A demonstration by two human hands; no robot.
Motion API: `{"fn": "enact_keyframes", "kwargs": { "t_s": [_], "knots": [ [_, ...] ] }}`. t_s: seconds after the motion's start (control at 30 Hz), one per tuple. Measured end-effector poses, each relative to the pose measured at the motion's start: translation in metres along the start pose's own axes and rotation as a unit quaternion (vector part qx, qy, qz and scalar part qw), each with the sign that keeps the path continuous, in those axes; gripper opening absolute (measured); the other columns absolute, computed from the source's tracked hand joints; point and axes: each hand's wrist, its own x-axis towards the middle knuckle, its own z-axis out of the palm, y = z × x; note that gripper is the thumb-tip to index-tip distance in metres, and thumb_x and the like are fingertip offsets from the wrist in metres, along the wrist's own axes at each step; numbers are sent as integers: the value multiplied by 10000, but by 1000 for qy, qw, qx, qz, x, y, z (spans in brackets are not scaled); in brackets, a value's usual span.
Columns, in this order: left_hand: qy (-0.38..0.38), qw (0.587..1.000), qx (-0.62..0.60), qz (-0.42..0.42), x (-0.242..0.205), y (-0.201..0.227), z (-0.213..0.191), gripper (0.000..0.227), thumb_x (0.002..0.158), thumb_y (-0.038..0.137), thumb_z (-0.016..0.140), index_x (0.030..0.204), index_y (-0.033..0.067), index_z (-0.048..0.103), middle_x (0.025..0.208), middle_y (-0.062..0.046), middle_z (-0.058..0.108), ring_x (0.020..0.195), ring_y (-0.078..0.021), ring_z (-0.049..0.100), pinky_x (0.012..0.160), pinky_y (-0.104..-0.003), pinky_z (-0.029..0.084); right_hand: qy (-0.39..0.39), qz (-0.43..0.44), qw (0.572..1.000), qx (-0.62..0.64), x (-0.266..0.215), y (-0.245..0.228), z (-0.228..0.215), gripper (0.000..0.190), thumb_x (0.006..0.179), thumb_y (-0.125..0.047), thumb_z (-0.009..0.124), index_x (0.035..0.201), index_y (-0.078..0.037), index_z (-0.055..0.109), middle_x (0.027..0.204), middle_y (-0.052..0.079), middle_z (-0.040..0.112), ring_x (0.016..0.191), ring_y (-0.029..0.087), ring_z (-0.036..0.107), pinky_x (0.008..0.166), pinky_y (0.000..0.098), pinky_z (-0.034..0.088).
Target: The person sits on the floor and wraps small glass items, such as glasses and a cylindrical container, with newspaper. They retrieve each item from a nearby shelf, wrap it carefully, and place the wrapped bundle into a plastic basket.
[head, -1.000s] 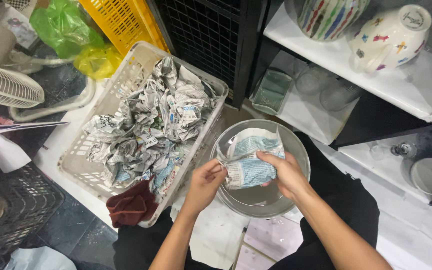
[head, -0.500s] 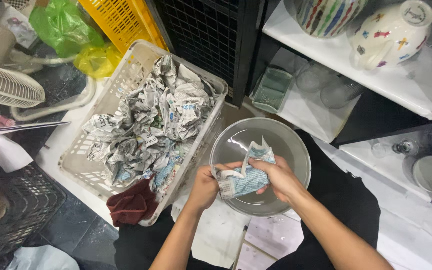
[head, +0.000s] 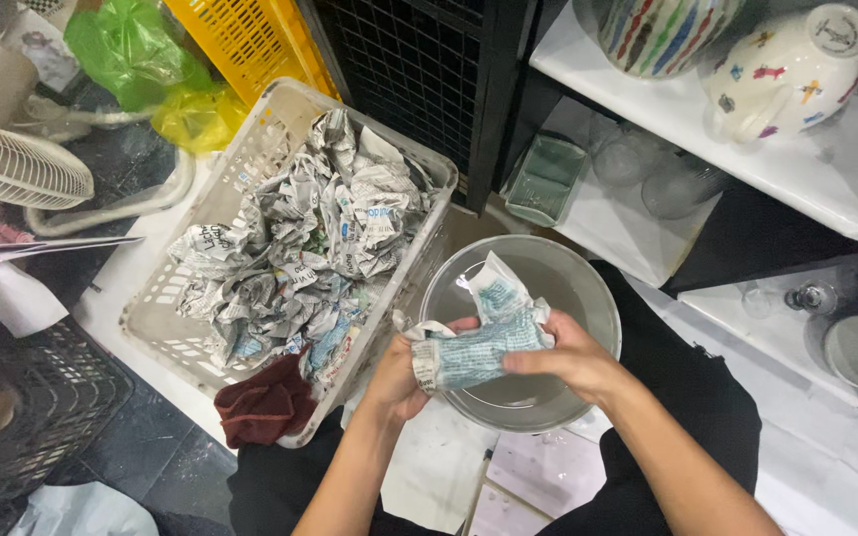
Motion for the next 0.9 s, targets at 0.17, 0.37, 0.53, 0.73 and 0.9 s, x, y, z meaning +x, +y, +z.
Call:
{"fn": "enact_keyframes", "kwargs": {
  "t_s": [0.17,0.37,0.53,0.73,0.9],
  "knots": [
    [21,999,30,-39,-3,2,2,263,959,-3,587,1179,-37,728,1184,-198,733,1015,-258,745,914,-393,619,-25,-72,995,-59,-5,-17,16,754,688,-87,890,1362,-57,554,1249,57,720,1143,144,667,1006,320,520],
    [11,999,39,-7,-5,0,1,218,998,-10,604,1185,-56,706,1144,-197,736,983,-242,750,880,-379,623,15,-96,983,-155,-6,-23,27,493,791,-85,867,1218,4,638,1012,141,730,769,133,678,612,262,512],
    [9,992,107,60,-6,-4,0,283,944,-55,563,1181,-41,717,1160,-155,752,995,-205,748,891,-346,619,47,-57,997,-12,-3,-21,33,349,835,-120,753,1155,-47,638,1027,53,777,521,64,610,352,197,403],
    [-19,979,123,159,-5,-11,-11,384,883,-4,625,1258,-77,659,1184,-178,714,1068,-226,692,938,-369,555,117,24,988,97,0,-20,37,337,838,-149,752,1146,-66,644,808,65,703,442,105,579,301,216,340],
    [-50,952,199,227,-10,-7,2,563,895,253,683,1362,-36,556,1261,-171,601,1196,-235,593,1061,-387,463,146,55,981,118,-2,-21,26,310,842,-183,755,1110,-66,653,780,61,687,418,105,553,298,215,321]
  ]
}}
